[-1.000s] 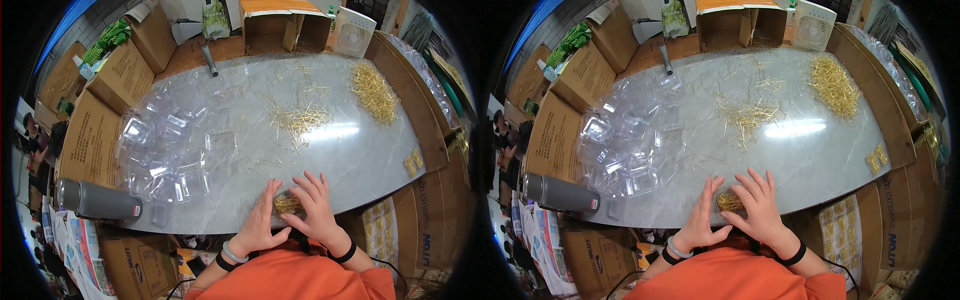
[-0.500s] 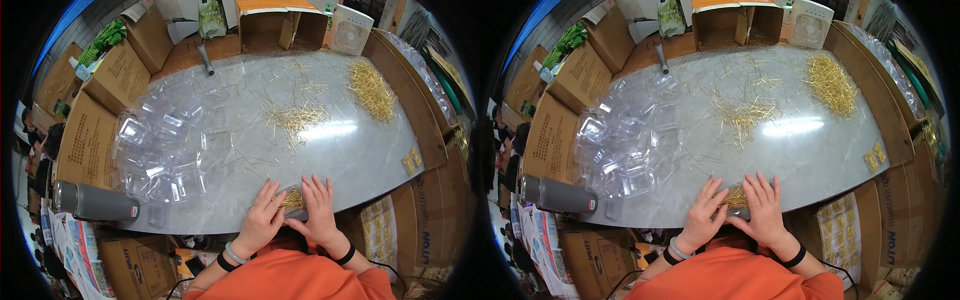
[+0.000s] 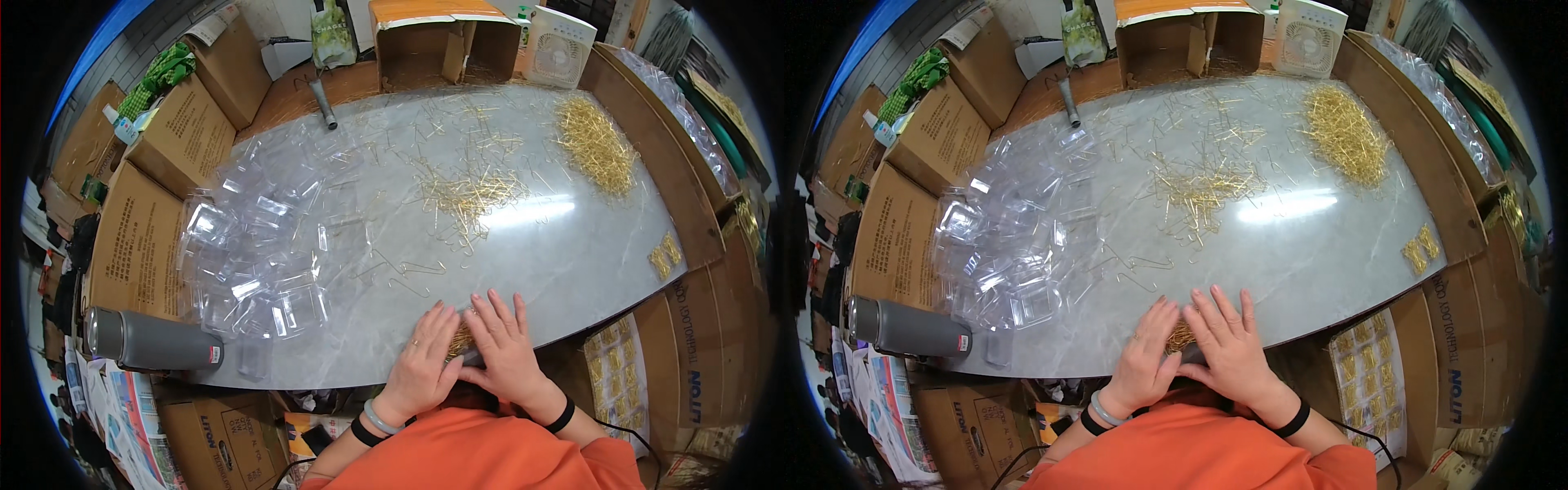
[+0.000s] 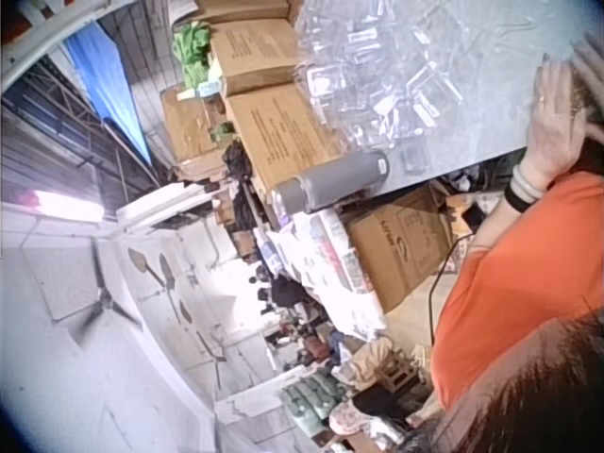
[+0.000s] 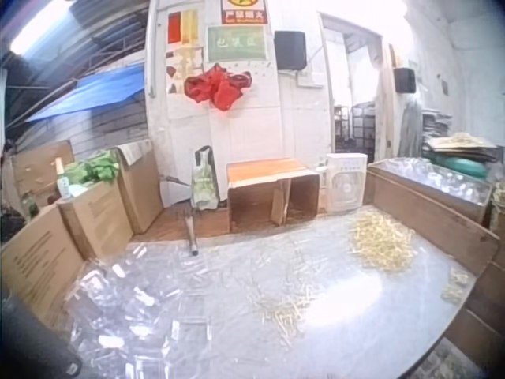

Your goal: The recorder is sorting and counting small gold-colored metal pins at a workshop table.

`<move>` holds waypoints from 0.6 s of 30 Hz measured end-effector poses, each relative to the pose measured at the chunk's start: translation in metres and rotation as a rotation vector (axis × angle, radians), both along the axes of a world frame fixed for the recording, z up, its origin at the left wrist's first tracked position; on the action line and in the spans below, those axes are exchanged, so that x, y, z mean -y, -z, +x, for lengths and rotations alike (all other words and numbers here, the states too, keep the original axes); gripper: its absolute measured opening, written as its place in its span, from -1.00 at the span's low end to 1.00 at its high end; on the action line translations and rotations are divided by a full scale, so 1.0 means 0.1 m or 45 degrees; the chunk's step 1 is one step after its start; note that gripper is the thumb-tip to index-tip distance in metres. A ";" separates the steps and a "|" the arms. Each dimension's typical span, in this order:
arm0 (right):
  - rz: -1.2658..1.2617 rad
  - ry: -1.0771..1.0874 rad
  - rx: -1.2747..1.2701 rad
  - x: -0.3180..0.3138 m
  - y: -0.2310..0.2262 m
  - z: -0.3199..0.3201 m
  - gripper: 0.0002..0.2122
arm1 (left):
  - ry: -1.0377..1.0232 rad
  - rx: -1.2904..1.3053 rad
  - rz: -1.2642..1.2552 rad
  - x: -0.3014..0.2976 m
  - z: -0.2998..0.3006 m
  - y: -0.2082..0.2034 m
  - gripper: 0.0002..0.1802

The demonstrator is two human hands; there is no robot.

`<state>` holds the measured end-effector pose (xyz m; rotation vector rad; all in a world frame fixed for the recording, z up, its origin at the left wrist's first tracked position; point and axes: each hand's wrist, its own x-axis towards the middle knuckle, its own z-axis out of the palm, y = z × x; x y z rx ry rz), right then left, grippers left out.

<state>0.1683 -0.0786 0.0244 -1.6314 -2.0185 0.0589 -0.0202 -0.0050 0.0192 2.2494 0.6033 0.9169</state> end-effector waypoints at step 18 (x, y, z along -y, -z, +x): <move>0.135 0.291 0.138 -0.12 -0.15 -0.24 -0.37 | -0.129 0.281 -0.374 -0.03 -0.13 0.08 -0.24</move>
